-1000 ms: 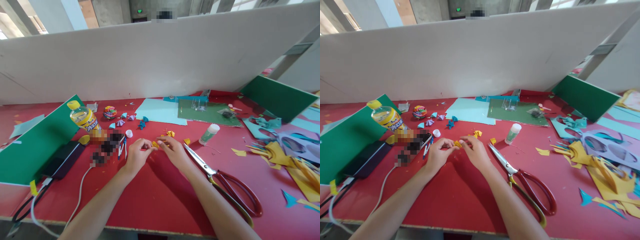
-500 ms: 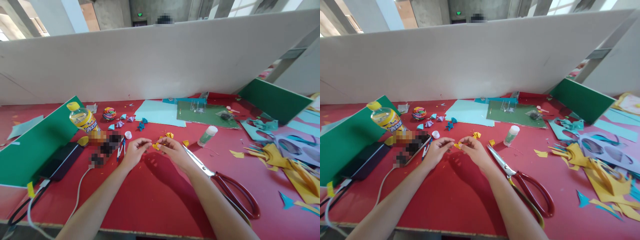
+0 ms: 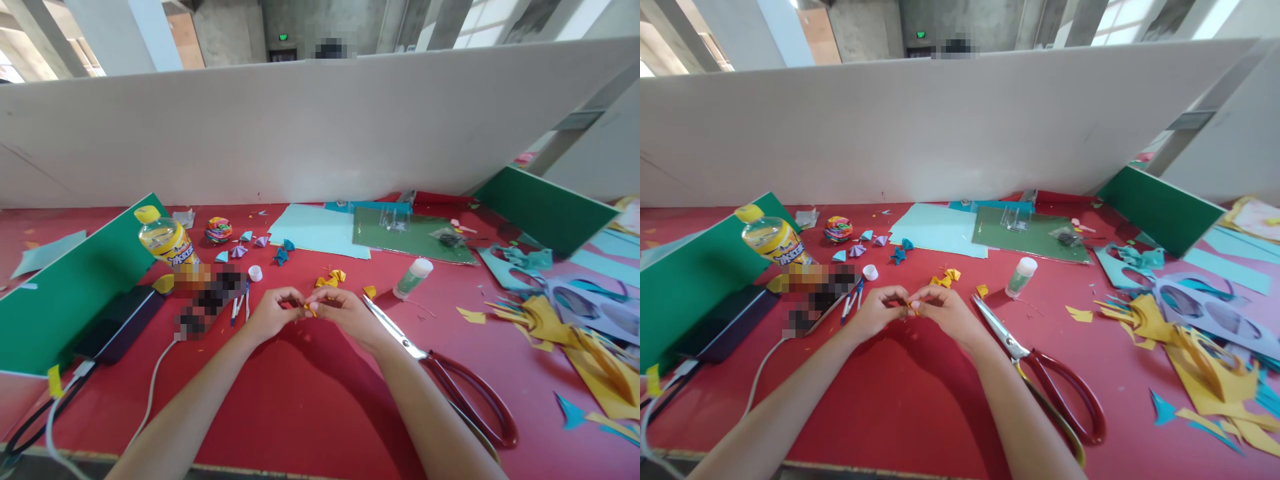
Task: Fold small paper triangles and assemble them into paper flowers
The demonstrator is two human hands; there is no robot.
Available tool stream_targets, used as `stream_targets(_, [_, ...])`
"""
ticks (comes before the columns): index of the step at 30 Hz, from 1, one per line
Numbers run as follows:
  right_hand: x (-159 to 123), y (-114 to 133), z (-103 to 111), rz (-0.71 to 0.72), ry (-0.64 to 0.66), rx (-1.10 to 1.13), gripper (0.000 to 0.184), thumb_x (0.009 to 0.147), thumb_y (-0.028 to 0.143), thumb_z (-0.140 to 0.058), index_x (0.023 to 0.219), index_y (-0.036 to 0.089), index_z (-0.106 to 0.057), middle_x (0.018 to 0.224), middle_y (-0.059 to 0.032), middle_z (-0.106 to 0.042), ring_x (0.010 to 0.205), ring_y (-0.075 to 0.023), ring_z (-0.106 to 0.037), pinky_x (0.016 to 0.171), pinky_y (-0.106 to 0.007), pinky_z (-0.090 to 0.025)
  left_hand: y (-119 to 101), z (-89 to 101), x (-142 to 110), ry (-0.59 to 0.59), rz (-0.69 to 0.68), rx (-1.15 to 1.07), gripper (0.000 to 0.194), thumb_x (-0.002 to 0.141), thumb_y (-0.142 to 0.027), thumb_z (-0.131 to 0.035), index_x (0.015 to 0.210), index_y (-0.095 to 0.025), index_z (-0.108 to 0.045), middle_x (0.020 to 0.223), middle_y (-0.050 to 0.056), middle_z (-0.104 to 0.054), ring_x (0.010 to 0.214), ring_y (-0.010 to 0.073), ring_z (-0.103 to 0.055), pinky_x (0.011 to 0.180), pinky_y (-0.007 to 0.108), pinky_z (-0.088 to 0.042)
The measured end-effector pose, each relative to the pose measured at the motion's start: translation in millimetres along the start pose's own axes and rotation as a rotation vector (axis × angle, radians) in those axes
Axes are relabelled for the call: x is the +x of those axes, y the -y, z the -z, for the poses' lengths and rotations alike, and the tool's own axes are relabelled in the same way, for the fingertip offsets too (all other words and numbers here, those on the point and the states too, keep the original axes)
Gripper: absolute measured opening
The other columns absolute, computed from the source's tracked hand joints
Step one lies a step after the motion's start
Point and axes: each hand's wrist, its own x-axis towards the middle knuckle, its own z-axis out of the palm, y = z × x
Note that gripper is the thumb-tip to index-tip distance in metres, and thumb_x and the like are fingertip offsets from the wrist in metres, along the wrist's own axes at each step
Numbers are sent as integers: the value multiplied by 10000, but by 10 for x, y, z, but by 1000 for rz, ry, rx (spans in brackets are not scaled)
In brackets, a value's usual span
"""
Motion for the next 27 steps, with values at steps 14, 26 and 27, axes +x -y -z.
stream_targets(14, [57,-122,-14,187,-162,-557,132,808,284,-490,851,212,-591,810,-11,-627,708,-146,-565,623,-245,-419,9,-35,-40,-69,-202,413,274,850,-324,-426,743,-146,-604,711,10,-496,636,104,-483,531,193,-355])
stream_targets(26, [65,-115,-43,331,-152,-667,155,825,237,-461,742,193,-585,757,-26,-587,695,-150,-535,632,-252,-405,42,-9,-44,33,-278,465,262,865,-301,-394,769,-158,-592,757,26,-522,665,117,-496,615,220,-375])
stream_targets(27, [61,-116,-52,329,-157,-679,156,824,238,-459,734,193,-578,753,-27,-577,689,-152,-529,624,-254,-403,47,-11,-44,33,-277,472,257,860,-295,-403,756,-157,-593,747,26,-519,653,116,-490,603,219,-371])
